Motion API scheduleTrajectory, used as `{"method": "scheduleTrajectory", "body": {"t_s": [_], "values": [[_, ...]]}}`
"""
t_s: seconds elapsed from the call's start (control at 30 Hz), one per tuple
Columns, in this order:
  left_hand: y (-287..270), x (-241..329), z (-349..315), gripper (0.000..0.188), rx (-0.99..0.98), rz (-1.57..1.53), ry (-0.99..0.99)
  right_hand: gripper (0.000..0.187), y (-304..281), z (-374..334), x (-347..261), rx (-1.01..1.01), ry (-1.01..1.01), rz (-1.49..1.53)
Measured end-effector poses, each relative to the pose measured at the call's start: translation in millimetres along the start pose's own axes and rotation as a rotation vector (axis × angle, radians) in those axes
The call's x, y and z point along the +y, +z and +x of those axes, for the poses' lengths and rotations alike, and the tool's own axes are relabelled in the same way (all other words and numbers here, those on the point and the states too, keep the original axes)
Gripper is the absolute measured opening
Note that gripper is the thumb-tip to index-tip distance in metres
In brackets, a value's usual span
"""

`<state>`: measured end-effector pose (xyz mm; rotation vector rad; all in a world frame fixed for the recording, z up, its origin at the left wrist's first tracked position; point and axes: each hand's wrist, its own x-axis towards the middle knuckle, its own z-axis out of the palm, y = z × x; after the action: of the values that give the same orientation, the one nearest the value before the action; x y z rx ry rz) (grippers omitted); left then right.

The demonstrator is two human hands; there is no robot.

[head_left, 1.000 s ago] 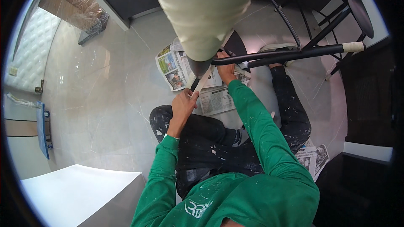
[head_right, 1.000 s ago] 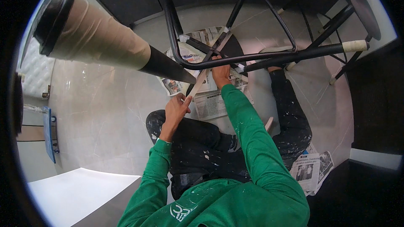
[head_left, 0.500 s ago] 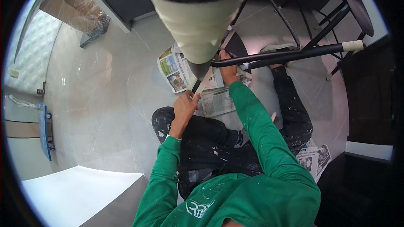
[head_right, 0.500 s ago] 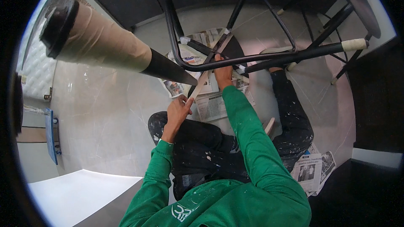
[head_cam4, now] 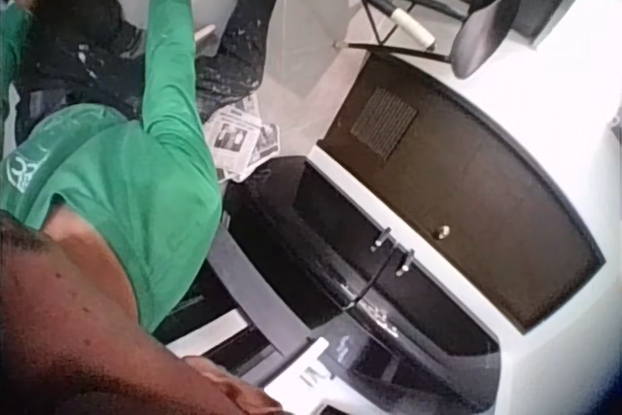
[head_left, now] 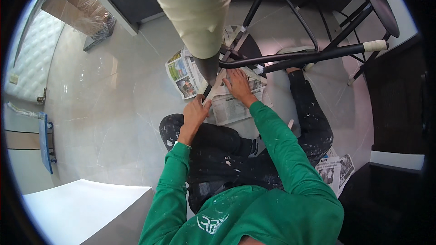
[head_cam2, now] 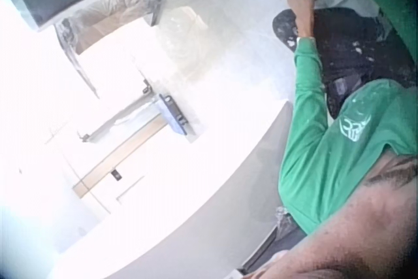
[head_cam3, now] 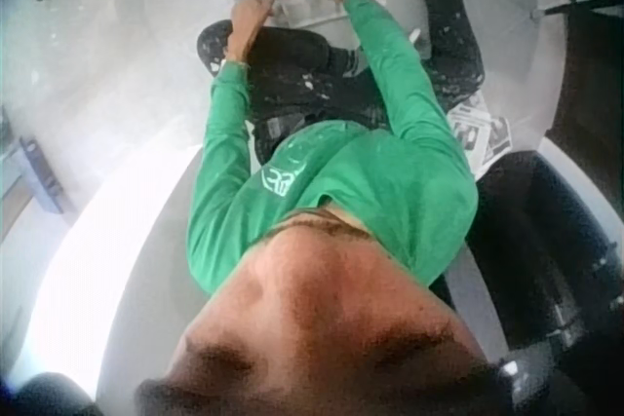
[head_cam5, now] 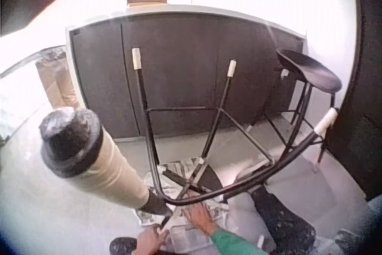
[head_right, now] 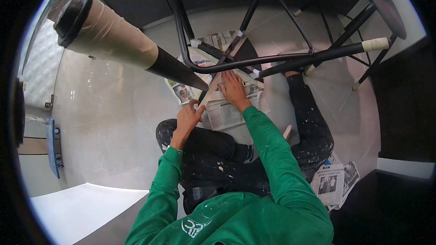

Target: The person sits on the floor and wraps newspaper around the legs of a chair. They tear the newspaper into sections, place them against the metal legs, and secure the paper with masking tape. They handle several pieces of paper and a roll of tape while working on multiple legs of the chair.

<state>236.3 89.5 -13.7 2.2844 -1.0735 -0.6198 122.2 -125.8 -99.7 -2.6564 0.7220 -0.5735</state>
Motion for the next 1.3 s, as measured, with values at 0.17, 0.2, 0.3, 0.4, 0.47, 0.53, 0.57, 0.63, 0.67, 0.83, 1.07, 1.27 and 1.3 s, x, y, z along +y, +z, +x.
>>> {"method": "scheduleTrajectory", "body": {"t_s": [0.17,0.2,0.3,0.4,0.47,0.53,0.57,0.63,0.67,0.83,1.07,1.27,1.3], "values": [[2,-11,9,0.05,-0.077,-0.028,0.043,0.066,1,1,-2,-0.025,0.01,-0.023],[2,-12,12,0.049,-0.112,-0.049,0.027,0.068,1,2,0,-0.075,0.021,-0.017],[-3,-10,17,0.046,-0.194,-0.121,-0.031,0.071,-7,9,0,-0.208,0.068,-0.01],[-1,-5,25,0.044,-0.224,-0.192,-0.09,0.078,-12,11,12,-0.249,0.067,-0.006],[1,-12,30,0.042,-0.257,-0.257,-0.138,0.087,-15,16,7,-0.281,0.102,0.012],[5,-24,38,0.04,-0.29,-0.296,-0.155,0.097,-18,19,0,-0.309,0.118,0.004],[5,-32,41,0.039,-0.301,-0.3,-0.15,0.102,-19,20,-6,-0.319,0.112,-0.01],[8,-37,48,0.035,-0.32,-0.325,-0.145,0.11,-21,21,-9,-0.336,0.117,-0.032],[10,-34,52,0.032,-0.327,-0.345,-0.145,0.113,-21,20,-7,-0.342,0.127,-0.04],[14,-35,63,0.028,-0.365,-0.37,-0.155,0.119,-23,19,-6,-0.382,0.142,-0.058],[23,-58,87,0.032,-0.352,-0.024,-0.12,0.123,-26,22,-16,-0.383,0.125,-0.028],[35,-36,77,0.035,-0.199,0.255,-0.156,0.124,-22,12,-7,-0.364,0.131,-0.029],[33,-32,74,0.035,-0.183,0.264,-0.191,0.124,-21,12,-8,-0.358,0.125,-0.026]]}}
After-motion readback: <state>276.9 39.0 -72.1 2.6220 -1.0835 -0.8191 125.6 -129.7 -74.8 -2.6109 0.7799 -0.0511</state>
